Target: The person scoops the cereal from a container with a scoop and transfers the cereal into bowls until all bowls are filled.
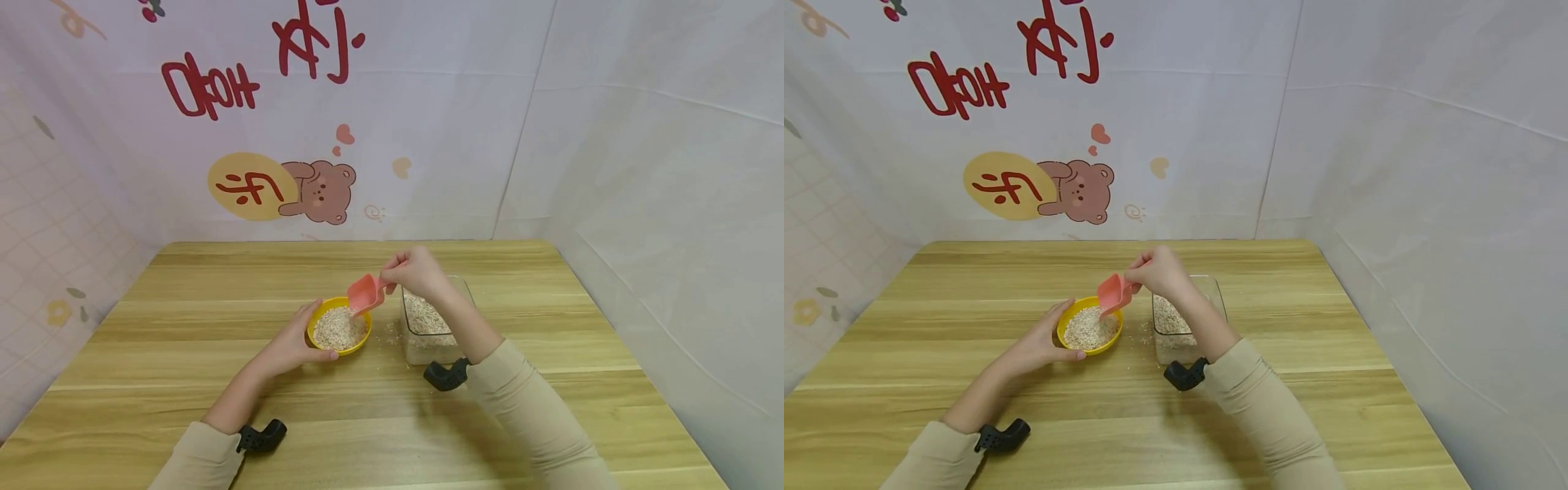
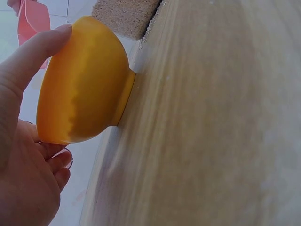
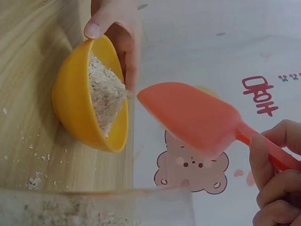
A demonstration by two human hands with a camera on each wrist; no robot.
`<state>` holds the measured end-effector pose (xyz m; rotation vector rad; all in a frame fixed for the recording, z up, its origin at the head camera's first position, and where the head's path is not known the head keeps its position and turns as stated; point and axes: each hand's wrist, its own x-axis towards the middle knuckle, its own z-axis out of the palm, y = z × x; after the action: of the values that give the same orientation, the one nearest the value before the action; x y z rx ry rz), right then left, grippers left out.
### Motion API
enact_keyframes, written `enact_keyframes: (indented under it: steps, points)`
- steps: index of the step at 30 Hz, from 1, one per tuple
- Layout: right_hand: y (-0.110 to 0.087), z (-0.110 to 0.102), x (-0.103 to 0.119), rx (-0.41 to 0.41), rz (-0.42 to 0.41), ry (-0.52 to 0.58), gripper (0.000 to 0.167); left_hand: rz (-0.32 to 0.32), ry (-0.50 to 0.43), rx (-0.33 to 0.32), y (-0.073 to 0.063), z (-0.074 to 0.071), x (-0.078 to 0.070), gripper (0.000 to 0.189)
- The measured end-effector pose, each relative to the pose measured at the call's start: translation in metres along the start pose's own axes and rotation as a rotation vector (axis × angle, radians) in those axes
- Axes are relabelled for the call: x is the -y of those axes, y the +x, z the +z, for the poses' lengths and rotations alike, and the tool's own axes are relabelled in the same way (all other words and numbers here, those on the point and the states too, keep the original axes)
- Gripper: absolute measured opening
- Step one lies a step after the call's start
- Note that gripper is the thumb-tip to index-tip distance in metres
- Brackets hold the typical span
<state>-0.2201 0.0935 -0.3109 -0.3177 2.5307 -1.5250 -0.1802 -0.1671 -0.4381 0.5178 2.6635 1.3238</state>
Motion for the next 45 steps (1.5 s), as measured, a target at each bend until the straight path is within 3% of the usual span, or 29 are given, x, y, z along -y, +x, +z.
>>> enact_keyframes:
  steps: [5,27,34,45]
  points:
    - [-0.001,-0.003,0.001,-0.012,0.004,-0.01,0.006,-0.006,-0.01,0.0,0.0,0.0,-0.001,0.116]
    - [-0.011,-0.004,-0.029,-0.03,0.037,0.135,0.01,0.003,-0.01,-0.012,0.001,0.002,0.0,0.117]
    - [-0.021,-0.01,-0.034,-0.092,0.049,0.105,0.01,-0.003,-0.01,-0.004,0.001,0.002,0.0,0.117]
    - [-0.032,-0.022,-0.044,-0.097,0.051,0.292,0.016,0.009,-0.01,-0.017,0.001,0.001,-0.003,0.117]
